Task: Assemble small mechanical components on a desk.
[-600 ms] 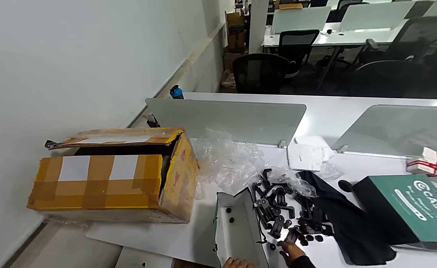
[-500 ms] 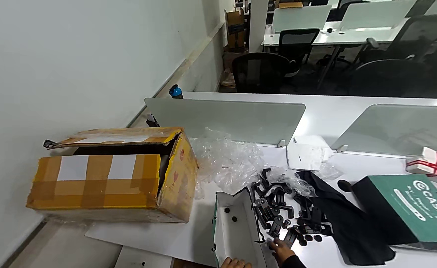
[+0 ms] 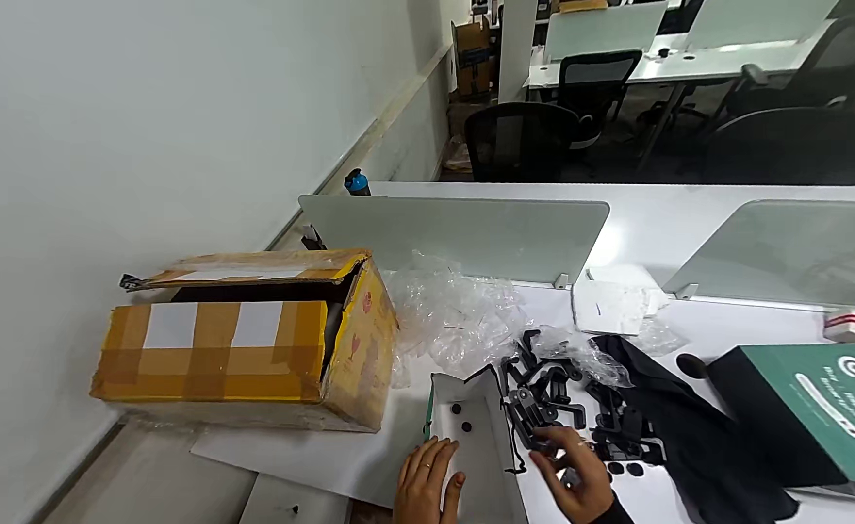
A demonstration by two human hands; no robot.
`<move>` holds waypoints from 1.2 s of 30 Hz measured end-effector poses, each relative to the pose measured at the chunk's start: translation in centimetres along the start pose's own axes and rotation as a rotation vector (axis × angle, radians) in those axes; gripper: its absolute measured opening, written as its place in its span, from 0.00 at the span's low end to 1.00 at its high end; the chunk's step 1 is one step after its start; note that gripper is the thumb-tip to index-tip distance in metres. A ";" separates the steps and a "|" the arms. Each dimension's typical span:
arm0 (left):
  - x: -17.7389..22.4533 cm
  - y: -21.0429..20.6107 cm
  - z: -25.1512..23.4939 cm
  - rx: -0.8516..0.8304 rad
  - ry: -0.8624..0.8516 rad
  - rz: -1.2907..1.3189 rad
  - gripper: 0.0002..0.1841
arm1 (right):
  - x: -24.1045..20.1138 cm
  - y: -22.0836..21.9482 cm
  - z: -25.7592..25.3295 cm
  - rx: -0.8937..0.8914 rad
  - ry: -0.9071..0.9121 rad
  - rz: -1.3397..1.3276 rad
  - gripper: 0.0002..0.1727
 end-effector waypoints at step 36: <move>4.3 -3.6 0.3 -0.227 0.330 1.009 0.27 | -5.3 -0.2 0.6 0.085 0.341 -0.160 0.12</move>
Point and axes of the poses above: each hand's wrist, its own z-axis away from the middle knuckle, its own y-axis out of the back of the hand, x = y × z, the point moved 9 cm from there along -z, towards the middle knuckle, and after that the axes turned 6 degrees about z, right-handed, at the moved point
